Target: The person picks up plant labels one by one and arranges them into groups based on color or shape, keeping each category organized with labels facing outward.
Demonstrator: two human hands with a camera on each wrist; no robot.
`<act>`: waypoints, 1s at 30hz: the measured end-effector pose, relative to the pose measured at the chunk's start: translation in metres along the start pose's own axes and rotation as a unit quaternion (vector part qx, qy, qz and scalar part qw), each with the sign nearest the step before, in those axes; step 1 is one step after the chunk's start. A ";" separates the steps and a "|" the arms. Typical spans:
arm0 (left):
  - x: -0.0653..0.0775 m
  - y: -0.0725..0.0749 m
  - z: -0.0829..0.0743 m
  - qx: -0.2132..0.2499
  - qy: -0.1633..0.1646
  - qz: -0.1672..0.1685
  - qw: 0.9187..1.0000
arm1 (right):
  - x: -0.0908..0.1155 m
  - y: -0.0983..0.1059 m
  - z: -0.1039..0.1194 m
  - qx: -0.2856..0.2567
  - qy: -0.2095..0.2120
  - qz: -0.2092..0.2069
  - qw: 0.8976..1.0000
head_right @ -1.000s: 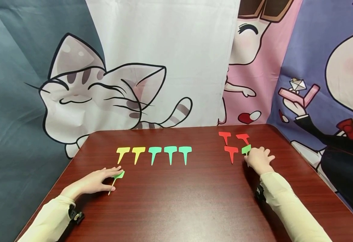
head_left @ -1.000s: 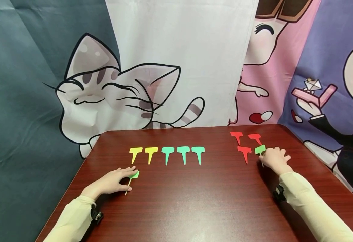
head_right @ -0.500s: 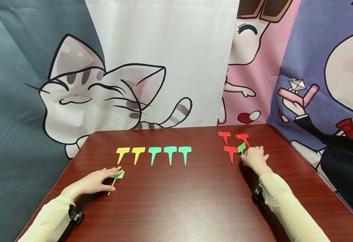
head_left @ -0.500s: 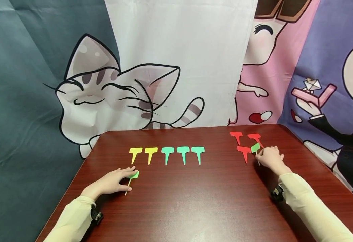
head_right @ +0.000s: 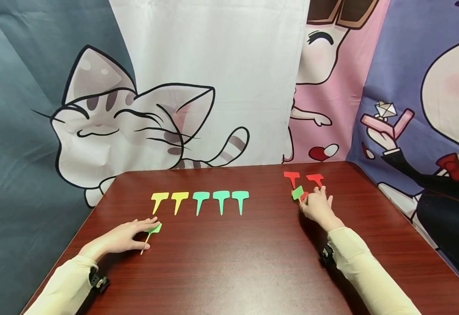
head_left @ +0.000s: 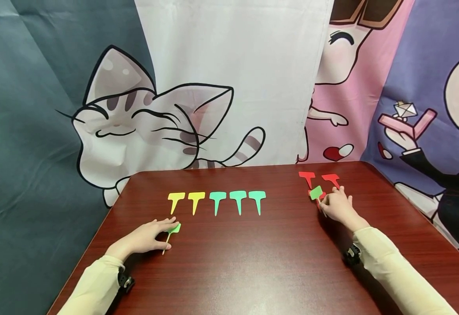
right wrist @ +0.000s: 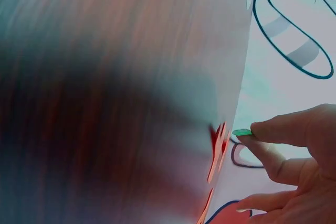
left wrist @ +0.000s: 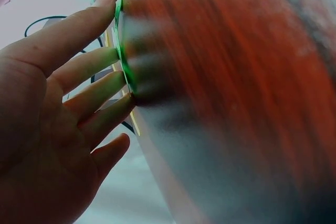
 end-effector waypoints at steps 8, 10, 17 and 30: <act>0.000 0.001 0.000 0.004 0.001 -0.001 1.000 | -0.001 -0.005 0.023 -0.017 0.017 -0.001 1.000; 0.001 0.001 0.000 0.004 0.001 -0.001 1.000 | -0.002 -0.007 0.029 -0.023 0.020 -0.003 1.000; 0.001 0.000 -0.001 0.006 0.002 0.001 1.000 | -0.003 -0.012 0.049 -0.041 0.032 -0.012 0.999; 0.000 -0.002 0.001 -0.002 -0.001 -0.001 1.000 | -0.004 -0.030 0.087 -0.049 0.037 0.012 0.998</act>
Point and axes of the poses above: each hand's wrist, its own x-axis away from the middle knuckle, its own y-axis out of the back of the hand, z = x × y, the point moved 9 cm from there along -x, towards the middle knuckle
